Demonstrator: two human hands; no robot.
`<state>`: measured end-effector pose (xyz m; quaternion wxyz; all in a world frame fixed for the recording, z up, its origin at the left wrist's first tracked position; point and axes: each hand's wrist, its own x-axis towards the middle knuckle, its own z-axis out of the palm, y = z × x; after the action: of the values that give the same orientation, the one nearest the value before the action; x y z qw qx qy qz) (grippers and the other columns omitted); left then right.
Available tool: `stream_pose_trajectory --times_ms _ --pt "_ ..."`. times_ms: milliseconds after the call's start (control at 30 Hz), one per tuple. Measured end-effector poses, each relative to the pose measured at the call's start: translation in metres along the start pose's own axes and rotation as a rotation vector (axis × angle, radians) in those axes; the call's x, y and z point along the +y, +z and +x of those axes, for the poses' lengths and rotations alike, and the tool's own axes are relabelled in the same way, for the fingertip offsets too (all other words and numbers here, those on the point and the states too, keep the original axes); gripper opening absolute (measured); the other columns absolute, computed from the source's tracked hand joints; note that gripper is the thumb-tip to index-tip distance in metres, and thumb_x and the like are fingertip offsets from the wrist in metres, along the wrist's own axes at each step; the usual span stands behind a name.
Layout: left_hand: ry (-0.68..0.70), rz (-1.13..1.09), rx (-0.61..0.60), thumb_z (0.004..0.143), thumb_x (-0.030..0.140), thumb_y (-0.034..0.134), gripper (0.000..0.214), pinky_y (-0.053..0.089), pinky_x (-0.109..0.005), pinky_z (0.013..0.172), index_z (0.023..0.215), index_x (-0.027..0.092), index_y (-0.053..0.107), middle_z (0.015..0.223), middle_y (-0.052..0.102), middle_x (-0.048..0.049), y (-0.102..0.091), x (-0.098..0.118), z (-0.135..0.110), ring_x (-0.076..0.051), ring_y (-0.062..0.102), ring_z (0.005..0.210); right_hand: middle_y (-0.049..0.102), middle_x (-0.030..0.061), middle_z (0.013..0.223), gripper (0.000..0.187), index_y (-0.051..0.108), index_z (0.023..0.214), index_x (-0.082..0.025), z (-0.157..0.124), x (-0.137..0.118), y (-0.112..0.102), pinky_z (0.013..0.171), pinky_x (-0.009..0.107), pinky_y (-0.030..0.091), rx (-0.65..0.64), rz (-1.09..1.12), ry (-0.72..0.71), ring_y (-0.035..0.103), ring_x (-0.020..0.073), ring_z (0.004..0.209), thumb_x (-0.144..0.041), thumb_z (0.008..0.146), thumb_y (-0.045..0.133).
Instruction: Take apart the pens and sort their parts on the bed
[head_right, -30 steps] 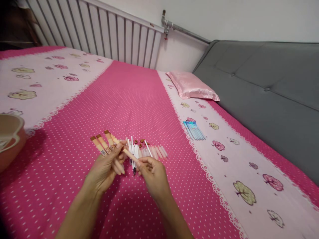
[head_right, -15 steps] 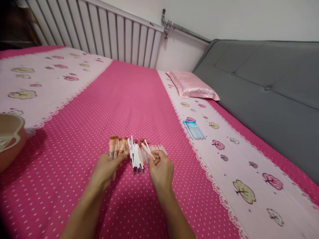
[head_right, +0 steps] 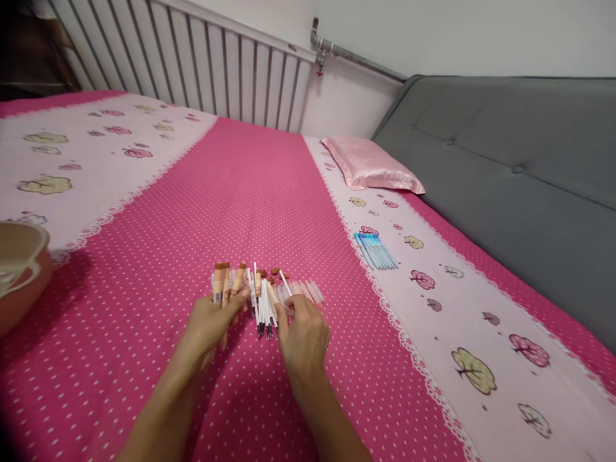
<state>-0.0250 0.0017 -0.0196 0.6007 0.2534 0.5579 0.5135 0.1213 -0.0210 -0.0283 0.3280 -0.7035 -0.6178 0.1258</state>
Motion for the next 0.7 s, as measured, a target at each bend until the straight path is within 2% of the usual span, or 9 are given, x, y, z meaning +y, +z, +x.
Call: stream_pose_trajectory --times_ms 67,133,200,267,333,433,533,700 --pt "-0.049 -0.072 -0.067 0.074 0.023 0.068 0.013 0.028 -0.016 0.031 0.072 0.010 0.067 0.045 0.052 0.0025 0.004 0.009 -0.008 -0.006 0.041 0.034 0.066 0.0053 0.073 0.025 0.065 0.081 -0.018 -0.001 -0.005 -0.003 0.061 0.028 0.039 -0.068 0.156 0.010 0.059 0.0181 0.065 -0.039 0.084 0.053" --pt "-0.115 -0.195 -0.182 0.081 0.019 0.059 0.012 0.045 -0.017 0.043 0.086 0.010 0.067 0.063 0.064 -0.0038 0.008 0.017 -0.014 -0.009 0.056 0.049 0.065 0.0036 0.070 0.028 0.065 0.082 -0.017 -0.003 -0.010 -0.006 0.060 0.026 0.041 -0.235 0.409 0.037 0.058 0.0161 0.063 -0.041 0.085 0.052" --pt "-0.159 -0.288 -0.257 0.084 0.016 0.055 0.016 0.055 -0.023 0.059 0.096 0.011 0.066 0.082 0.069 -0.0100 0.009 0.021 -0.017 -0.014 0.065 0.069 0.064 0.0025 0.069 0.032 0.065 0.081 -0.016 -0.004 -0.015 -0.007 0.060 0.025 0.042 -0.437 0.656 0.064 0.057 0.0148 0.064 -0.044 0.086 0.050" --pt "-0.176 -0.331 -0.278 0.085 0.015 0.055 0.018 0.057 -0.027 0.068 0.099 0.012 0.065 0.094 0.070 -0.0130 0.009 0.021 -0.018 -0.018 0.067 0.083 0.062 0.0016 0.068 0.035 0.064 0.079 -0.016 -0.006 -0.018 -0.007 0.061 0.025 0.042 -0.602 0.828 0.095 0.056 0.0133 0.064 -0.046 0.086 0.049" --pt "-0.186 -0.348 -0.284 0.084 0.014 0.055 0.018 0.057 -0.028 0.072 0.098 0.012 0.065 0.101 0.069 -0.0140 0.010 0.021 -0.018 -0.020 0.066 0.091 0.061 0.0004 0.066 0.035 0.063 0.077 -0.016 -0.006 -0.019 -0.007 0.061 0.024 0.041 -0.697 0.920 0.140 0.055 0.0115 0.062 -0.047 0.086 0.050" --pt "-0.197 -0.353 -0.295 0.083 0.012 0.056 0.019 0.057 -0.029 0.075 0.099 0.011 0.066 0.106 0.068 -0.0153 0.009 0.020 -0.018 -0.021 0.065 0.097 0.060 -0.0008 0.064 0.033 0.062 0.074 -0.016 -0.005 -0.019 -0.007 0.059 0.023 0.039 -0.691 0.957 0.188 0.052 0.0097 0.058 -0.048 0.081 0.058" --pt "-0.191 -0.347 -0.305 0.083 0.013 0.057 0.021 0.058 -0.030 0.076 0.102 0.011 0.066 0.107 0.068 -0.0158 0.008 0.022 -0.017 -0.021 0.066 0.096 0.062 0.0002 0.067 0.032 0.063 0.076 -0.016 -0.003 -0.017 -0.011 0.061 0.023 0.041 -0.669 0.930 0.222 0.055 0.0106 0.062 -0.048 0.078 0.061" --pt "-0.154 -0.337 -0.230 0.079 0.006 0.058 0.014 0.058 -0.025 0.067 0.088 0.010 0.069 0.089 0.072 -0.0128 0.005 0.025 -0.017 -0.018 0.069 0.081 0.066 0.0025 0.068 0.032 0.067 0.082 -0.015 0.000 -0.012 -0.019 0.064 0.024 0.042 -0.751 0.906 0.268 0.059 0.0110 0.064 -0.045 0.082 0.058"
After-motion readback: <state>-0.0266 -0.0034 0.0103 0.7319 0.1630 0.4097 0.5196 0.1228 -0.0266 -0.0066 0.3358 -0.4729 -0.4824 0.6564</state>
